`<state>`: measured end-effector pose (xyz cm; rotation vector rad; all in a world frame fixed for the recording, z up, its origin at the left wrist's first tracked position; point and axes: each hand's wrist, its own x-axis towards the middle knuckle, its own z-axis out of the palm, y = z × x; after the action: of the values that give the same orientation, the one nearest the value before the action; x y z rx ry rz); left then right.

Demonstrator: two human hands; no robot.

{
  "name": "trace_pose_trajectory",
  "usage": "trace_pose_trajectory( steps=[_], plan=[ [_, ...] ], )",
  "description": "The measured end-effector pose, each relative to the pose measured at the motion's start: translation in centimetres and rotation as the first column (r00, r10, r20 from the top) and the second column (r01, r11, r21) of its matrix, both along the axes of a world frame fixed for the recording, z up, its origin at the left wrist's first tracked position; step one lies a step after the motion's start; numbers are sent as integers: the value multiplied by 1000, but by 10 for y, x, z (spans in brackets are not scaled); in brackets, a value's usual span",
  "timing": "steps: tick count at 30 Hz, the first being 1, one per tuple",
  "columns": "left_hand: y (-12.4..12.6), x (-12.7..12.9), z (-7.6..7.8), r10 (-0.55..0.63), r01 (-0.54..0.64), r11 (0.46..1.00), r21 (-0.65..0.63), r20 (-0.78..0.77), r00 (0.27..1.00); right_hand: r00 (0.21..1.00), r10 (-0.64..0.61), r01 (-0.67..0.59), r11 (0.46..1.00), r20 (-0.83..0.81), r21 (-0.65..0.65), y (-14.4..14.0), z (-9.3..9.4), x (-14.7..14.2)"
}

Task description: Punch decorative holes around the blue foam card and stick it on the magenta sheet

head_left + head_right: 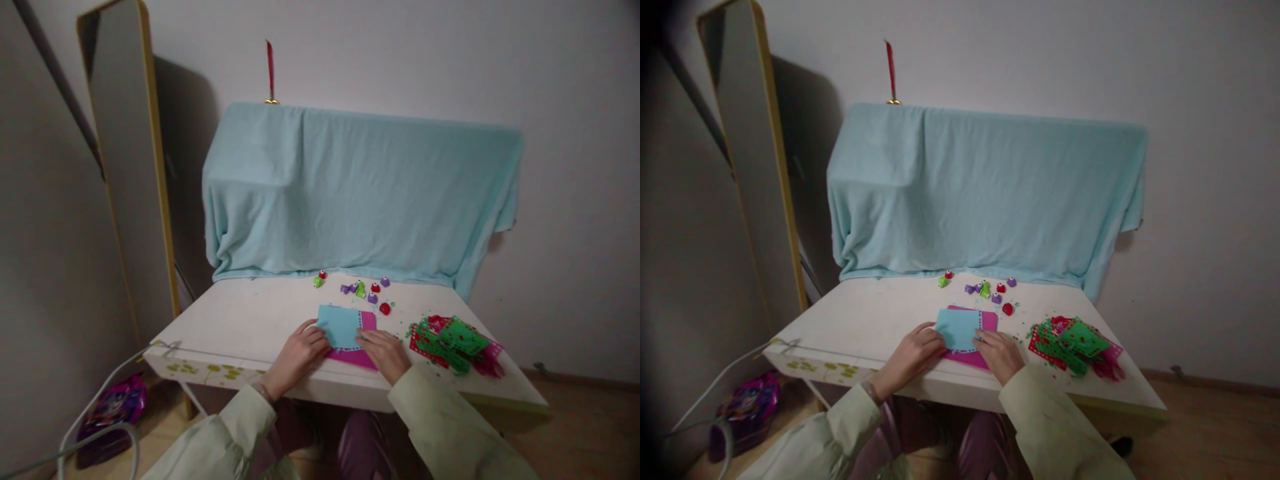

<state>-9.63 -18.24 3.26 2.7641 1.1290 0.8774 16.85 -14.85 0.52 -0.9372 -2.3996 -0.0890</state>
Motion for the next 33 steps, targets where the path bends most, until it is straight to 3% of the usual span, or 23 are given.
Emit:
trace_pose_trajectory(
  steps=[9,16,23,33],
  plan=[
    [1,7,-16,76,-63,983,-172,69,995,985,-24,-22,964,-169,-266,-12,6,1],
    [4,9,-14,132,-57,948,-312,224,966,958,-81,-22,936,-275,-352,-6,3,-9],
    [10,14,-19,169,-43,926,-375,310,936,956,-128,12,915,-263,-404,7,0,-15],
    [14,17,-26,119,-12,941,-339,297,947,970,-155,78,927,-186,-367,10,-3,-15]
  ],
)
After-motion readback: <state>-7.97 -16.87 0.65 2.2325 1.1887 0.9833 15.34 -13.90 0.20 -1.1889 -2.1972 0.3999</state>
